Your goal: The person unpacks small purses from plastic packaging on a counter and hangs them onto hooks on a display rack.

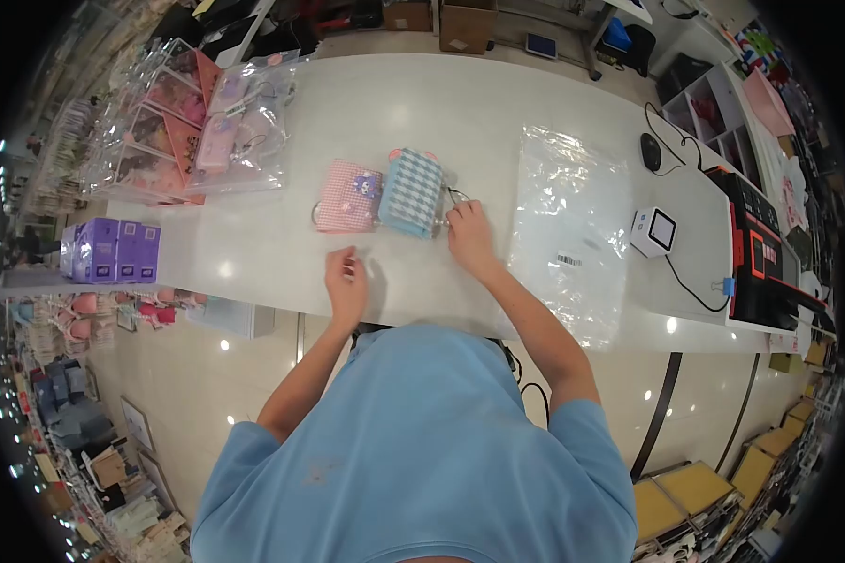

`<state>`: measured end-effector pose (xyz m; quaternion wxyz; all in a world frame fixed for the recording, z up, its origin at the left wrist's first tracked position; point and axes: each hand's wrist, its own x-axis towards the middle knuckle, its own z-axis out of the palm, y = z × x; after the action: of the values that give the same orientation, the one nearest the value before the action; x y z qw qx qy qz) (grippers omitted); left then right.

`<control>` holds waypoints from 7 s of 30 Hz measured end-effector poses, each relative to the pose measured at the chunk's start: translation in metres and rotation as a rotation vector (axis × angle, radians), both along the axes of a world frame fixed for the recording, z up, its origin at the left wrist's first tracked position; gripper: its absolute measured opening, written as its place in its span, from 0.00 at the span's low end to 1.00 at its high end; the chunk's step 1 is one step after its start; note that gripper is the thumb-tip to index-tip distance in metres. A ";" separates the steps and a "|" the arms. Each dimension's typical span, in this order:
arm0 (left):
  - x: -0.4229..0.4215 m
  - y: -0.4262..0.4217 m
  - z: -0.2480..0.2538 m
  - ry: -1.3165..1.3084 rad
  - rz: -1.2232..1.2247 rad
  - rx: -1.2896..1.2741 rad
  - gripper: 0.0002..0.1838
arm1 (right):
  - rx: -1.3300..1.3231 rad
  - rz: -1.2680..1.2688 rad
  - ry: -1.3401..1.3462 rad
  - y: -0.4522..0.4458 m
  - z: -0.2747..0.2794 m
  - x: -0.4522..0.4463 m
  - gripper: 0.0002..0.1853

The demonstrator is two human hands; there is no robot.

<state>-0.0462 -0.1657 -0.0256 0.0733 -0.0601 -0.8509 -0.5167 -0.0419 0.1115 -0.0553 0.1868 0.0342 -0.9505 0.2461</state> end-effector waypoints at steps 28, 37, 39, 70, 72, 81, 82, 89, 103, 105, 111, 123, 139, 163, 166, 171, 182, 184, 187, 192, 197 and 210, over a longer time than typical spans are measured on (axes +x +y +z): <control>-0.085 0.070 -0.004 0.164 -0.473 -0.848 0.22 | -0.920 -0.289 -0.218 0.002 0.094 0.012 0.21; -0.110 0.036 0.099 -0.134 -0.188 -0.071 0.17 | -1.257 -0.167 -0.405 -0.013 0.129 0.008 0.26; -0.102 0.029 0.093 -0.226 -0.236 0.020 0.20 | -1.281 -0.138 -0.406 -0.022 0.125 0.010 0.26; -0.028 0.070 0.110 -0.644 -0.211 0.634 0.20 | -1.301 -0.047 -0.419 -0.040 0.116 0.020 0.08; -0.018 0.076 0.109 -0.635 -0.228 0.652 0.21 | -1.295 -0.064 -0.438 -0.038 0.113 0.021 0.10; -0.016 0.073 0.100 -0.526 -0.303 0.540 0.23 | -1.178 -0.132 -0.355 -0.038 0.109 0.031 0.14; -0.015 0.073 0.099 -0.499 -0.306 0.532 0.25 | -1.105 -0.150 -0.368 -0.037 0.111 0.032 0.15; -0.011 0.068 0.094 -0.507 -0.299 0.400 0.32 | -0.488 -0.257 -0.133 -0.042 0.097 0.036 0.23; -0.009 0.067 0.084 -0.369 -0.336 0.254 0.37 | -0.479 -0.074 -0.126 -0.047 0.079 0.045 0.34; -0.012 0.065 0.081 -0.365 -0.341 0.215 0.37 | -0.479 -0.085 -0.124 -0.048 0.078 0.043 0.33; -0.012 0.068 0.080 -0.348 -0.344 0.259 0.37 | -0.479 -0.124 -0.131 -0.057 0.077 0.039 0.33; 0.007 0.066 0.104 -0.358 -0.352 0.319 0.41 | -0.820 -0.123 -0.155 -0.058 0.107 0.034 0.19; 0.038 0.062 0.105 -0.275 -0.533 0.100 0.44 | -1.319 0.030 -0.307 -0.081 0.107 0.046 0.14; 0.090 -0.092 0.136 0.191 -0.213 -0.130 0.24 | -0.811 0.110 -0.489 -0.212 0.171 0.100 0.14; 0.104 -0.145 0.122 0.328 -0.138 -0.163 0.25 | -0.676 0.337 -0.478 -0.260 0.158 0.101 0.14; 0.135 -0.235 0.102 0.273 -0.050 -0.127 0.22 | -0.716 0.605 -0.635 -0.354 0.155 0.107 0.14; 0.244 -0.368 0.086 0.210 0.560 -0.218 0.16 | -0.427 1.191 -0.899 -0.524 0.137 0.128 0.15; 0.257 -0.380 0.083 0.157 0.659 -0.233 0.16 | -0.366 1.294 -0.895 -0.549 0.136 0.129 0.15; 0.262 -0.403 0.078 0.108 0.777 -0.245 0.14 | -0.302 1.380 -0.955 -0.588 0.136 0.122 0.15; 0.236 -0.456 0.080 0.094 0.835 -0.269 0.12 | -0.282 1.463 -0.905 -0.650 0.120 0.089 0.14; 0.182 -0.524 0.093 0.119 0.797 -0.338 0.14 | -0.355 1.435 -0.852 -0.708 0.128 0.044 0.15; 0.149 -0.644 0.086 0.003 0.898 -0.317 0.18 | -0.330 1.495 -0.923 -0.847 0.120 0.003 0.12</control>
<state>0.1027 -0.8094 0.0606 0.2805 0.3024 -0.8610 -0.2976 -0.0389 -0.7358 0.0650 -0.4208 0.5151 -0.6129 0.4266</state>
